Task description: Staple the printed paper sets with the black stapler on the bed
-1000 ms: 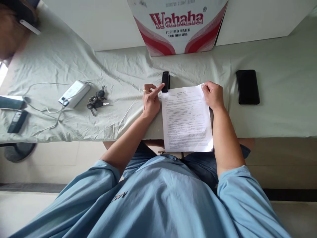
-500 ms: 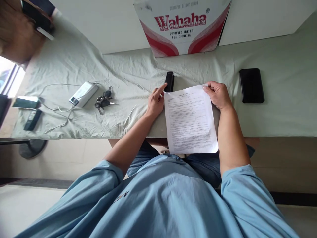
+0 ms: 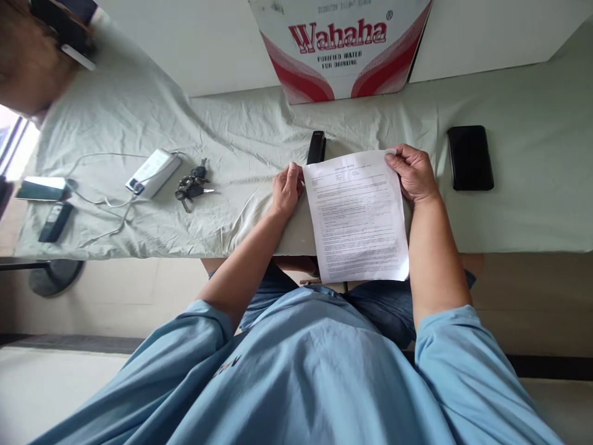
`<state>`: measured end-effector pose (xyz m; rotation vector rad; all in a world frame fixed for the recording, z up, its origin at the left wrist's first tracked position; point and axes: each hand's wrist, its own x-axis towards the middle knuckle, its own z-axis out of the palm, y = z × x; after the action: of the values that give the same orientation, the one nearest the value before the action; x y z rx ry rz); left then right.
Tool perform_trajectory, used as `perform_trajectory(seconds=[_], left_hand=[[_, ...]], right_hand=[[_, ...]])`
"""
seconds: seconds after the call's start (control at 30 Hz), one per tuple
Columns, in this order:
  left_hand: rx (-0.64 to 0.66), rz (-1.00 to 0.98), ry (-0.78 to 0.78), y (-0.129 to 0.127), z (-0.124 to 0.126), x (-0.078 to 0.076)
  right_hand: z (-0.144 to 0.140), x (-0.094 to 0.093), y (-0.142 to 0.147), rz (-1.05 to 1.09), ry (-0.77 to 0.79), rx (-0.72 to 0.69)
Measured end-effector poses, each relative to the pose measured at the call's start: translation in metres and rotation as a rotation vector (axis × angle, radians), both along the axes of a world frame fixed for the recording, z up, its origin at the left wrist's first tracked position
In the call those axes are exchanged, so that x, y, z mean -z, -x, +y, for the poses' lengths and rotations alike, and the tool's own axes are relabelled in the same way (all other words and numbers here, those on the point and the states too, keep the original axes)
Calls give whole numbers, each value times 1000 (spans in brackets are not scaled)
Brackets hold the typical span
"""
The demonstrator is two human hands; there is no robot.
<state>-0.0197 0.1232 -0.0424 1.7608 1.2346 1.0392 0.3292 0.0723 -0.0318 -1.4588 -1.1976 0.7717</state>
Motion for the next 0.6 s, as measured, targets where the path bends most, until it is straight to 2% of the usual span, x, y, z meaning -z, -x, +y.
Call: perform_trajectory(seconds=[0.13, 0.3, 0.47, 0.6], left_hand=[[129, -27, -9, -1, -2, -7], [269, -63, 54, 0, -3, -8], [229, -208, 117, 2, 0, -3], [127, -301, 135, 2, 5, 6]], right_hand=[[1, 4, -4, -64, -20, 14], [2, 5, -4, -85, -25, 22], [2, 6, -1, 12, -36, 39], [-1, 1, 5, 78, -43, -35]])
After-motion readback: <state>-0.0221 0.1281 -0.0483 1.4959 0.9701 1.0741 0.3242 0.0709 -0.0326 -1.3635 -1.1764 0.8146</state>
